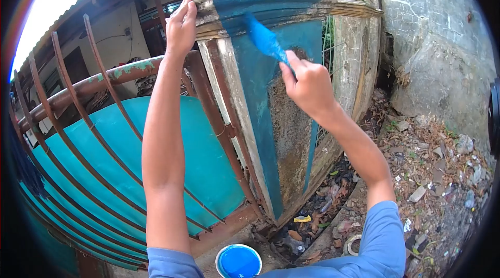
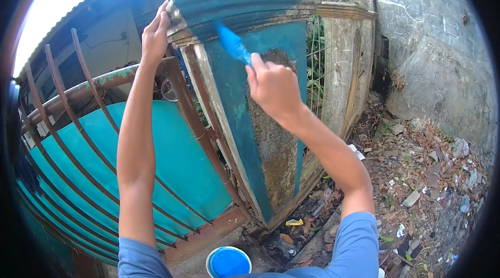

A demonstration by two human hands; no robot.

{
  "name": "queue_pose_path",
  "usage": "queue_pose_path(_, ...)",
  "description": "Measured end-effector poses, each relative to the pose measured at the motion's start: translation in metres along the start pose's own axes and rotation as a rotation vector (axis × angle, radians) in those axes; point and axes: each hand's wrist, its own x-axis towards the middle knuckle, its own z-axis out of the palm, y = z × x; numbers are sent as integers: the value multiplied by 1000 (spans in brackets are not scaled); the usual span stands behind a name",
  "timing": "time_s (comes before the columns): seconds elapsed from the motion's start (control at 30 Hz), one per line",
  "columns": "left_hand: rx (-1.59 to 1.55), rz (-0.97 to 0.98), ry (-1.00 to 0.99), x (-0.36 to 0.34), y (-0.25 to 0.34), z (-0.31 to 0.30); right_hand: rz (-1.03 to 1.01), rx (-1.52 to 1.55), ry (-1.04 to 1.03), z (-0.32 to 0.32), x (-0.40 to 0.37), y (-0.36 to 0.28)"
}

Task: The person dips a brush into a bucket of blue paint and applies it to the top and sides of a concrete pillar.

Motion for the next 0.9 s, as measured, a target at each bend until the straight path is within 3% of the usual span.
queue_pose_path(0.17, 25, -50, -24, -1, 3, -1, -51, 72, 8, -3, -12, -2)
queue_pose_path(0.27, 9, -59, -26, -2, 4, -1, -49, -5, -14, 14, -3, 31)
queue_pose_path(0.33, 15, -53, -26, 1, -1, -1, -11, -55, 0, 24, 1, 62)
queue_pose_path(0.4, 33, -58, -29, 2, -7, -1, 184, -172, -121, 31, 4, 97)
queue_pose_path(0.57, -56, -174, -44, -1, 8, 0, 308, -318, -32, 37, 6, 159)
queue_pose_path(0.67, -77, -172, -62, -1, 2, 0, 362, -360, 33, 29, 2, 167)
queue_pose_path(0.73, 13, 10, -6, 3, -6, 2, 422, -329, 65, 27, 3, 163)
queue_pose_path(0.9, -63, -103, -28, -2, 0, 3, 241, -141, -68, 50, 6, 93)
